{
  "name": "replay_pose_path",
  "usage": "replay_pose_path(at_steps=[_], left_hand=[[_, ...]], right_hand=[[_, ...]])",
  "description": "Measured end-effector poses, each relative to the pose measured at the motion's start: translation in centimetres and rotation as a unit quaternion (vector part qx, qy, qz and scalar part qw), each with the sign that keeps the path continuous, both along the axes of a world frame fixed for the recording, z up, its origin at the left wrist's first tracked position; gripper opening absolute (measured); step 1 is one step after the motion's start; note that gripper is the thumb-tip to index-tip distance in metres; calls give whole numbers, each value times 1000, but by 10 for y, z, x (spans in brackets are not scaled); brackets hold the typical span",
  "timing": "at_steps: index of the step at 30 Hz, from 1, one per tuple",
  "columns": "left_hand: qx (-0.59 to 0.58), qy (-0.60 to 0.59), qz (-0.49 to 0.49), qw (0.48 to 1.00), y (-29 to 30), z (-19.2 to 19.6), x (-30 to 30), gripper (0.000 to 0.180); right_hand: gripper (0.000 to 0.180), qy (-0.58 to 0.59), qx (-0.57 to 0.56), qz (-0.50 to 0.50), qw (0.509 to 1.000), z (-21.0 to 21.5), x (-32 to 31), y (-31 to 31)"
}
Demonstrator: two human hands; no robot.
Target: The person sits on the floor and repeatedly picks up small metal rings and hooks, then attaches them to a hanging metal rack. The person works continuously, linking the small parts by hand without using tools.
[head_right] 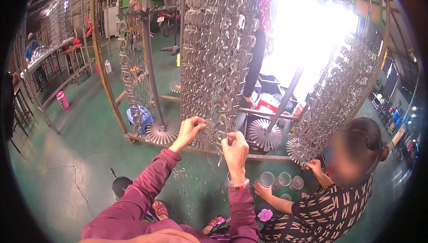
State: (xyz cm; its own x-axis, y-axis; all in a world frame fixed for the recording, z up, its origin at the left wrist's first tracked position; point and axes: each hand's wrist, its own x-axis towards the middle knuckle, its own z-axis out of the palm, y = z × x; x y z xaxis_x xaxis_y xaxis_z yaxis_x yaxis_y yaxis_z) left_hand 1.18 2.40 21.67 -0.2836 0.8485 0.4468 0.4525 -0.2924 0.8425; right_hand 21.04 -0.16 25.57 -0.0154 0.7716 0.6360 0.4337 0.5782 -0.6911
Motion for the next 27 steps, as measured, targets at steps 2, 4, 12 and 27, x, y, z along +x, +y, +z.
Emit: replay_pose_path(at_steps=[2, 4, 12, 27], left_hand=[[11, 7, 6, 1000, 1, -2, 0, 23], [14, -4, 5, 1000, 2, -8, 1, 21], [15, -53, -24, 998, 5, -8, 10, 17], [-19, -38, -70, 997, -31, -7, -14, 23]], right_hand=[[13, 5, 5, 3, 1000, 4, 3, -14], [13, 18, 12, 16, 1000, 0, 2, -22], [13, 8, 38, 49, 998, -10, -23, -32], [15, 41, 23, 25, 999, -28, -55, -6]])
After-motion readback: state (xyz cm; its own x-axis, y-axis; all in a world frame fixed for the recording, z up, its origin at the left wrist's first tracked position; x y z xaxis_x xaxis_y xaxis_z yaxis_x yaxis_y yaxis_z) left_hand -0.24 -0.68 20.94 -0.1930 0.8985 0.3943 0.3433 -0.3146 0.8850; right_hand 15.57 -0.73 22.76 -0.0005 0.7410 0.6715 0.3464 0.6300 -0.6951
